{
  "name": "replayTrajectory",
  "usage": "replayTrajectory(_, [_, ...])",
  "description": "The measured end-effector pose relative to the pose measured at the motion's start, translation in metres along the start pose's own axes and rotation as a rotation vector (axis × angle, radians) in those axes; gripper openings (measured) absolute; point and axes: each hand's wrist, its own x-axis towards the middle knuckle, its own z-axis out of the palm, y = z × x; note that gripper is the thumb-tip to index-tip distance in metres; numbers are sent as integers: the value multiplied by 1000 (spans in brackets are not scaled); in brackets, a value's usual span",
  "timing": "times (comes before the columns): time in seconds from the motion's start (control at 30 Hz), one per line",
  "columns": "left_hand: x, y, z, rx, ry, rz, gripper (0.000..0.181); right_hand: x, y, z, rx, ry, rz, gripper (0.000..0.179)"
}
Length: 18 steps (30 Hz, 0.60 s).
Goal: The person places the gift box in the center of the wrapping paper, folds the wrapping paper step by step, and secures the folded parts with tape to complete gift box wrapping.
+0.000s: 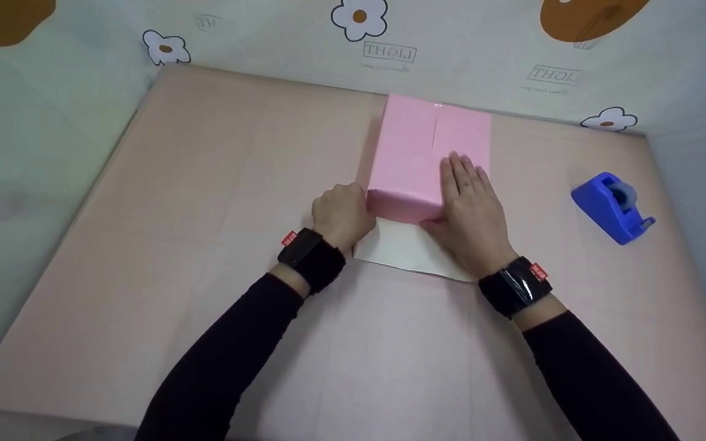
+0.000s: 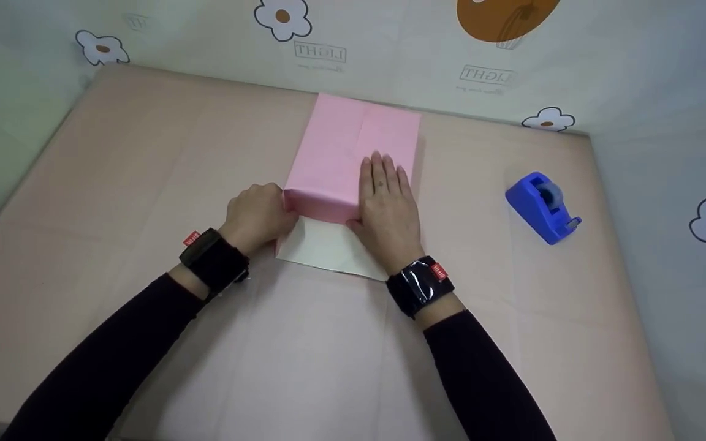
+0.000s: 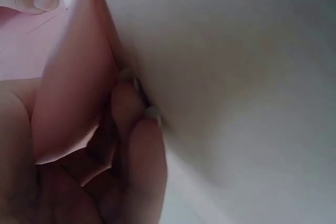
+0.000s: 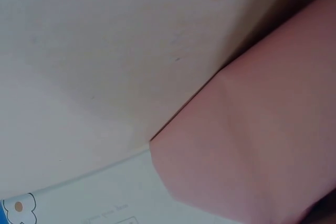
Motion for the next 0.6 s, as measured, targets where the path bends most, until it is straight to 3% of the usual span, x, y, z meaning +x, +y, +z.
replayTrajectory(0.27, [-24, -3, -6, 38, -48, 40, 37, -1, 0, -1, 7, 6, 11, 106])
replayTrajectory(0.43, [-35, -1, 2, 179, 47, 88, 31, 0, 0, -1, 15, 1, 6, 106])
replayTrajectory(0.6, [-33, -1, 12, 279, 152, 126, 19, -1, 1, 0, -3, 1, 1, 105])
